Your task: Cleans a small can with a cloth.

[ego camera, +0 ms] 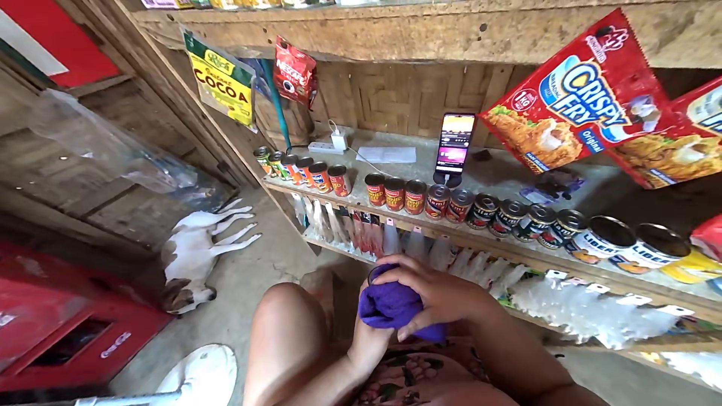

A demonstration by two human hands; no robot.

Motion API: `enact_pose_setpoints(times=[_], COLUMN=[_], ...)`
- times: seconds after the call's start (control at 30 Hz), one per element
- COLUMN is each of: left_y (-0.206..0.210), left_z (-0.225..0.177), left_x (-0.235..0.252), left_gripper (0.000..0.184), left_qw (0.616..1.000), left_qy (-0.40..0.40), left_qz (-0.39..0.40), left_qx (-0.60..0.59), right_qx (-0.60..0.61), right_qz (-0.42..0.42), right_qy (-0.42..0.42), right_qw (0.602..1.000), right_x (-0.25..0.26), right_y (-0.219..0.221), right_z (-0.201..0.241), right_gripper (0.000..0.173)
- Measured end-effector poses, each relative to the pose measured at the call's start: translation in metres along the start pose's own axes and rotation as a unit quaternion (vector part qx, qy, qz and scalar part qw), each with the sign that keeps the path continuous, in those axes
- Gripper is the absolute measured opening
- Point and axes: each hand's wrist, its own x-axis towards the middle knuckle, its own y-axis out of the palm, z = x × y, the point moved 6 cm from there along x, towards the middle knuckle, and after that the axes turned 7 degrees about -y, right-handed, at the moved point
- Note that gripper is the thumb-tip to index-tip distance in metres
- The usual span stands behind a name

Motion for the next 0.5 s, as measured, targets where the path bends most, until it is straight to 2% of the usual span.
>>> enact_pose_setpoints(times=[0.07,0.1,0.17,0.23,0.3,0.5], left_y=[0.001,0.002,0.003,0.003,0.003,0.010], left_z=[0.001,-0.001,-0.001,-0.002,-0.002,-0.002], left_x=[0.004,0.005,0.006,0.006,0.005,0.000], left_gripper=[0.031,0.037,0.062,0.075,0.079,0.069], left_qw=[0.999,0.999,0.999,0.999,0.997,0.994], left_qy=[0.037,0.047,0.046,0.043,0.049,0.036], left_qz=[0.009,0.009,0.010,0.009,0.018,0.060], left_qx=[-0.001,0.007,0.013,0.025,0.052,0.081], right_qx=[-0.023,-0.036,-0.058,-0.085,-0.102,-0.088], right_qz=[-0.051,-0.077,-0.120,-0.142,-0.137,-0.064], right_qy=[0.004,0.005,0.014,0.019,0.011,-0.022], right_qw=[0.998,0.996,0.991,0.986,0.985,0.994], right_x=[0.002,0.003,0.003,0.002,0.001,-0.001], right_y=[-0.005,-0.009,-0.016,-0.021,-0.022,-0.014], right_z=[-0.002,-0.003,-0.003,-0.005,-0.007,-0.002], right_gripper=[0.058,0.053,0.044,0.038,0.035,0.033])
